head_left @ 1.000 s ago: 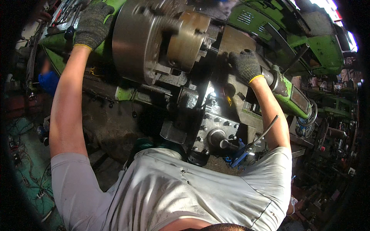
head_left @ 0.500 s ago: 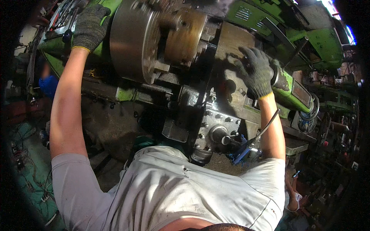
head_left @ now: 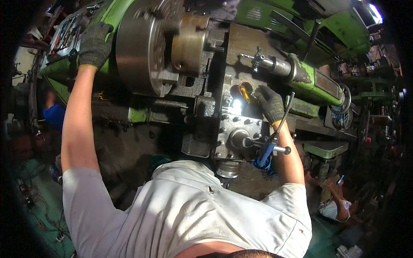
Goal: The person operates a green metal lathe, using a wrench to tighten the chuck and adjusting the tool post. They then engage the machine, which spins the workpiece, and use a caliper to measure the diameter while the lathe is running. The person continues to adjust the tool post and machine controls during the operation.
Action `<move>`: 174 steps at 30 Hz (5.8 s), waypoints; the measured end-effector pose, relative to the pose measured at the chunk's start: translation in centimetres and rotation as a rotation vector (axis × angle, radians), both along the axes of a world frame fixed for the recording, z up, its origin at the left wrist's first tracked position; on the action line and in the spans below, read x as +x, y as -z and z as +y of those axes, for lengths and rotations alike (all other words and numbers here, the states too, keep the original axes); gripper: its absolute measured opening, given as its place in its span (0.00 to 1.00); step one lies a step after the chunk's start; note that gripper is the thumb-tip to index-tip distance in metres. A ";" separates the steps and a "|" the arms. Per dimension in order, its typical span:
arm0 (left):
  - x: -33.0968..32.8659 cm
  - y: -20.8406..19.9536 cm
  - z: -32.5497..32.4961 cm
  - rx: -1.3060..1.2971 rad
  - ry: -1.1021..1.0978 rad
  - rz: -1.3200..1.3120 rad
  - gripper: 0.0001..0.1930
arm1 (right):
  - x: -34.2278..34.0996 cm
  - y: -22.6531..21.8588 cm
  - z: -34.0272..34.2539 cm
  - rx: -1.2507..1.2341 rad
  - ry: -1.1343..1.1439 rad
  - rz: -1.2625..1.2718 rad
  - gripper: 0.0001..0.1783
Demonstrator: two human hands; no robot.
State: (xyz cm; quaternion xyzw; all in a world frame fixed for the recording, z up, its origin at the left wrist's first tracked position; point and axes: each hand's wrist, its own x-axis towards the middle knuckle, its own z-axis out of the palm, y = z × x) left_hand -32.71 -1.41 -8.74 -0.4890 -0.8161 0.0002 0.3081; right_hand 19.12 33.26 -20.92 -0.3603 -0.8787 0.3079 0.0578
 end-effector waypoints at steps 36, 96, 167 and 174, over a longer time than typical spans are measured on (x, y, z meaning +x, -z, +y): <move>0.6 0.1 -0.4 0.042 0.003 -0.007 0.12 | 2.5 -1.0 -2.6 0.508 -0.206 0.215 0.20; 0.8 -0.2 0.0 0.027 -0.028 -0.006 0.11 | -0.3 -2.9 -1.6 0.494 -0.276 0.227 0.22; 3.0 -1.5 0.7 -0.022 0.003 0.016 0.08 | -12.1 -2.2 0.4 0.068 0.179 0.533 0.18; 3.2 -1.7 1.1 0.002 0.021 0.008 0.08 | -11.8 -1.1 0.3 0.040 0.135 0.506 0.16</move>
